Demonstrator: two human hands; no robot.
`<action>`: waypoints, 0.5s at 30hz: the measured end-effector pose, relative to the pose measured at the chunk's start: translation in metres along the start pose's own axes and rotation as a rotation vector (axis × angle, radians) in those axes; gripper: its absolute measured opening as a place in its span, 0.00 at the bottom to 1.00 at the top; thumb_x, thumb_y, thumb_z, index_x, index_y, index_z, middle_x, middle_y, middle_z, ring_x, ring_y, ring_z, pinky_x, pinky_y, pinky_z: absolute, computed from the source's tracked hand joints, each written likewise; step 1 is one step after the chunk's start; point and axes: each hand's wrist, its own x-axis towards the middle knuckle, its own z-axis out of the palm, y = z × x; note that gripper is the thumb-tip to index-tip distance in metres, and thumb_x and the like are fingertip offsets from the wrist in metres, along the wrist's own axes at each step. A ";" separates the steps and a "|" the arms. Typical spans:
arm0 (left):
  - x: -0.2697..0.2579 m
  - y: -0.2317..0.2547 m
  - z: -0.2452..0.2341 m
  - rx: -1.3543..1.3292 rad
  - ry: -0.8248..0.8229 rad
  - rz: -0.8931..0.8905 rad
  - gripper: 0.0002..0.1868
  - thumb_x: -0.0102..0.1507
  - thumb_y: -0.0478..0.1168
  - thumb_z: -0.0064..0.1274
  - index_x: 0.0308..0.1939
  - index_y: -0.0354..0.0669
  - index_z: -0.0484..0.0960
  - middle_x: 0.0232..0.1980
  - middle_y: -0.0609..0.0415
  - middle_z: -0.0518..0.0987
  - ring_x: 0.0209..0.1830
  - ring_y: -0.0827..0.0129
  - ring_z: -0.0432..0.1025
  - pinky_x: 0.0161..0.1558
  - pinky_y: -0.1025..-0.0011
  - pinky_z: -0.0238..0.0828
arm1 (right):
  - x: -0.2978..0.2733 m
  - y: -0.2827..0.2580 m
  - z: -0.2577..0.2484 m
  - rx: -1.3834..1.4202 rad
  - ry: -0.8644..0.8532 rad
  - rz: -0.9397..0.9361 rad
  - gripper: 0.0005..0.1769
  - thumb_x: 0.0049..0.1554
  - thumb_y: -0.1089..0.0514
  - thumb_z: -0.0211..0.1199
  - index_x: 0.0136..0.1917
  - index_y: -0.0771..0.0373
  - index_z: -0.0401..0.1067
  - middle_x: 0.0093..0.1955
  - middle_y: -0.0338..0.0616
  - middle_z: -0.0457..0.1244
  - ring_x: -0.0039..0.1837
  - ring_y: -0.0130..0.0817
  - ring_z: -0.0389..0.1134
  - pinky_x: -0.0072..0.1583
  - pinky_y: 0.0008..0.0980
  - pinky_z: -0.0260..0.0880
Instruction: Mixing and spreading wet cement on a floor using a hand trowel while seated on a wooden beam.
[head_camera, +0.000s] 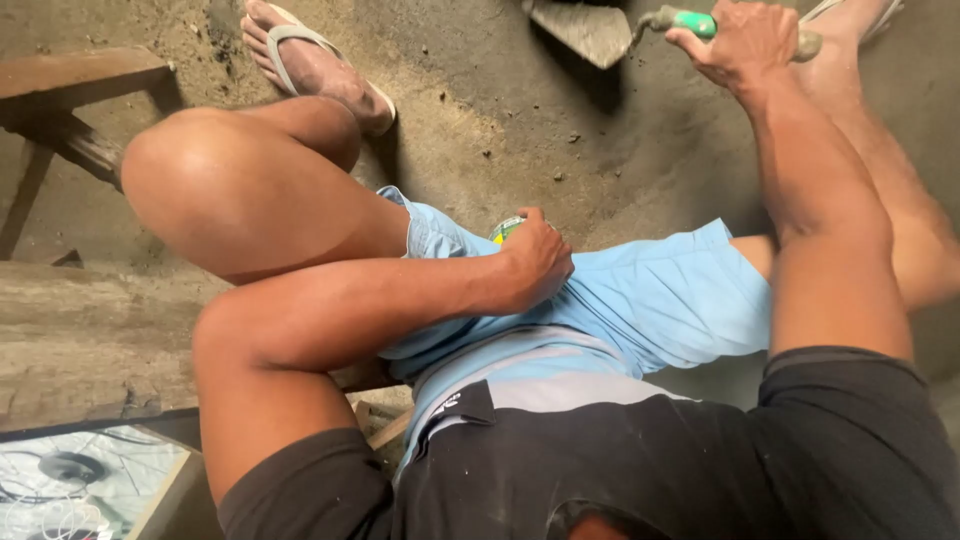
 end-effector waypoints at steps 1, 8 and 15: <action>-0.002 0.000 -0.002 -0.001 0.001 0.002 0.20 0.73 0.44 0.35 0.62 0.53 0.79 0.60 0.50 0.81 0.57 0.49 0.76 0.54 0.36 0.66 | -0.006 0.008 -0.002 -0.002 -0.002 -0.001 0.55 0.77 0.05 0.42 0.35 0.50 0.73 0.30 0.35 0.66 0.32 0.40 0.70 0.31 0.39 0.60; -0.008 0.003 -0.004 0.053 -0.016 0.052 0.21 0.73 0.43 0.35 0.67 0.54 0.75 0.64 0.51 0.76 0.61 0.49 0.73 0.55 0.35 0.67 | -0.049 0.023 0.031 0.057 -0.178 -0.081 0.42 0.70 0.07 0.42 0.49 0.41 0.73 0.40 0.37 0.71 0.37 0.40 0.72 0.38 0.37 0.62; -0.013 0.002 -0.006 0.046 -0.041 0.056 0.22 0.73 0.42 0.32 0.70 0.54 0.70 0.67 0.51 0.73 0.64 0.50 0.72 0.56 0.33 0.65 | -0.005 -0.036 0.021 0.278 -0.233 0.130 0.42 0.69 0.09 0.51 0.44 0.47 0.74 0.42 0.47 0.73 0.45 0.57 0.73 0.40 0.52 0.64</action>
